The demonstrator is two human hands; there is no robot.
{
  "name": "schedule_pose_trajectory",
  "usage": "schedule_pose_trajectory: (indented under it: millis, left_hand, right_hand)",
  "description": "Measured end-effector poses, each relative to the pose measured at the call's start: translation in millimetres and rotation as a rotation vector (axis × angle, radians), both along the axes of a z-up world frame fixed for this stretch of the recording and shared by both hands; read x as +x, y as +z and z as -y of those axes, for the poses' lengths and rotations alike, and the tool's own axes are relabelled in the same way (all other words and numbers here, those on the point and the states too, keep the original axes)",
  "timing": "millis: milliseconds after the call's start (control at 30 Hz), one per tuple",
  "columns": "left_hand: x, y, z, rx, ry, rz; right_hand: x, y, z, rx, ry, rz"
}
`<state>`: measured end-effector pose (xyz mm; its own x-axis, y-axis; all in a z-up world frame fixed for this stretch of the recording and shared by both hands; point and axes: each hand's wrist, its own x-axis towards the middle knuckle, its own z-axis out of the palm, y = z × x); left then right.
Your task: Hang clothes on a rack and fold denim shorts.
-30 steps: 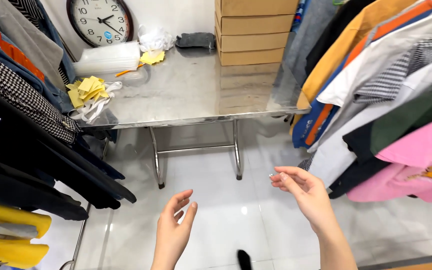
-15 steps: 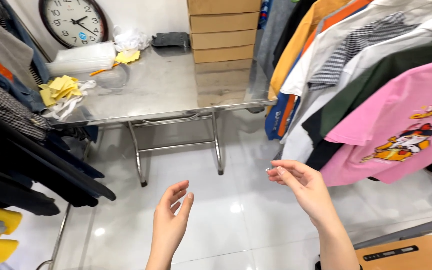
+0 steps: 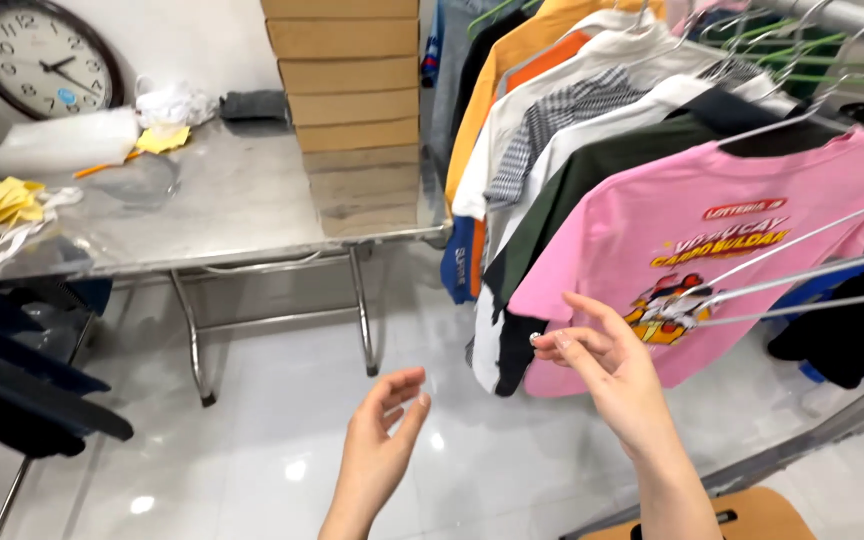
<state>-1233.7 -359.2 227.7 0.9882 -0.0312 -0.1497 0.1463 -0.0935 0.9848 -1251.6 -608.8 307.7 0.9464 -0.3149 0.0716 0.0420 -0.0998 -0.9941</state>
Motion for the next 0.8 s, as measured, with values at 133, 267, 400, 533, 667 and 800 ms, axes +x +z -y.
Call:
schedule_pose_trajectory:
  millis: [133,267,400,533,667,800]
  left_hand:
    - [10,40,37,0.15,-0.084,0.015]
    - [53,65,76,0.268,-0.118,0.316]
    - [95,103,125,0.234,-0.241,0.594]
    - [136,140,176,0.219,-0.357,0.728]
    - [174,156,220,0.173,-0.437,0.87]
    - [200,146,245,0.205,-0.53,0.859]
  right_hand:
    - [12,22,20,0.096,-0.064,0.116]
    - [24,45,41,0.127,-0.122,0.28]
    - [42,66,67,0.166,-0.19,0.408]
    - [72,89,112,0.08,-0.33,0.517]
    - [111,91,172,0.328,-0.362,0.408]
    - [142,70,217,0.432,-0.333,0.334]
